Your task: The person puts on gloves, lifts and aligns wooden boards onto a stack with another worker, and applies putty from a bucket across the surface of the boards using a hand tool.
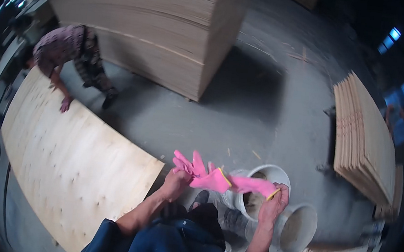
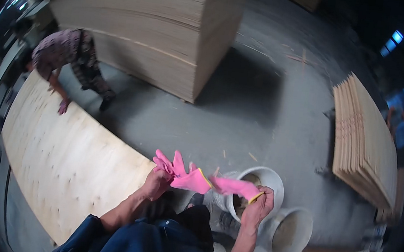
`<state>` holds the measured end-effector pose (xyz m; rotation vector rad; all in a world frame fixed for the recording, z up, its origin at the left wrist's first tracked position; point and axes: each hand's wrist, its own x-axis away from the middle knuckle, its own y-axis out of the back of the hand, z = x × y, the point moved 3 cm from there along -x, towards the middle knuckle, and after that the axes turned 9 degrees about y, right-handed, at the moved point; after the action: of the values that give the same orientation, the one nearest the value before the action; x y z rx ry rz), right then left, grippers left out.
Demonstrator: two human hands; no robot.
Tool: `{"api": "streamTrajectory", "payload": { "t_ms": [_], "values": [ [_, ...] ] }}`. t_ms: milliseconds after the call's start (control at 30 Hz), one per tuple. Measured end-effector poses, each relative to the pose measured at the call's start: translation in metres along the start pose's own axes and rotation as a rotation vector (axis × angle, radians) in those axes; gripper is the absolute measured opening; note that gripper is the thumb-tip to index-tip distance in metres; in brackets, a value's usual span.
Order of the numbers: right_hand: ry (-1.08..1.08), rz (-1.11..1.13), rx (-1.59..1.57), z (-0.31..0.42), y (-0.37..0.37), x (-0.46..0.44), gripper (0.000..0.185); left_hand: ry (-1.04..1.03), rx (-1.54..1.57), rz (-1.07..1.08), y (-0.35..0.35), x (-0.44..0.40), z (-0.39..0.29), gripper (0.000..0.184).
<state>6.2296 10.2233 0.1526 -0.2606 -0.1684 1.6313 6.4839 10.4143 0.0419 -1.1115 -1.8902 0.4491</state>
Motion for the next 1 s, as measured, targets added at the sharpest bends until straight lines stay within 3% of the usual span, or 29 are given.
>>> {"api": "streamTrajectory", "payload": {
  "t_ms": [100,200,300,367,500,633,733,767,867,1000],
  "values": [
    [-0.049,0.252,0.264,-0.012,-0.027,-0.028,0.02,-0.107,0.184,0.022,-0.041,0.028,-0.047,0.057],
    [-0.001,0.667,0.395,-0.042,-0.063,-0.036,0.026,-0.141,0.388,0.044,-0.07,0.038,-0.063,0.057],
    [-0.423,0.887,0.291,-0.072,-0.094,-0.021,0.038,-0.268,0.327,0.009,-0.057,0.032,-0.048,0.052],
    [-0.623,0.962,0.016,-0.08,-0.115,-0.004,0.051,-0.352,0.236,-0.032,-0.056,0.031,-0.041,0.046],
    [-0.658,1.131,-0.038,-0.081,-0.142,0.016,0.056,-0.447,0.316,-0.146,-0.036,0.028,-0.046,0.041],
    [-0.74,1.217,-0.09,-0.068,-0.18,0.025,0.055,-0.57,0.12,-0.369,0.008,0.013,-0.048,0.026],
    [-0.606,1.443,0.289,-0.04,-0.223,0.056,0.048,-0.575,0.035,-0.439,0.03,0.058,-0.067,0.023],
    [-0.541,1.406,0.377,-0.068,-0.221,0.053,0.039,-0.58,0.02,-0.474,0.039,0.057,-0.063,0.023],
    [-0.203,1.51,0.511,-0.083,-0.251,0.071,0.036,-0.65,-0.021,-0.551,0.065,0.07,-0.07,0.025],
    [-0.451,1.488,0.349,-0.055,-0.279,0.118,0.032,-0.688,-0.007,-0.543,0.088,0.079,-0.074,0.04]
  ]
}}
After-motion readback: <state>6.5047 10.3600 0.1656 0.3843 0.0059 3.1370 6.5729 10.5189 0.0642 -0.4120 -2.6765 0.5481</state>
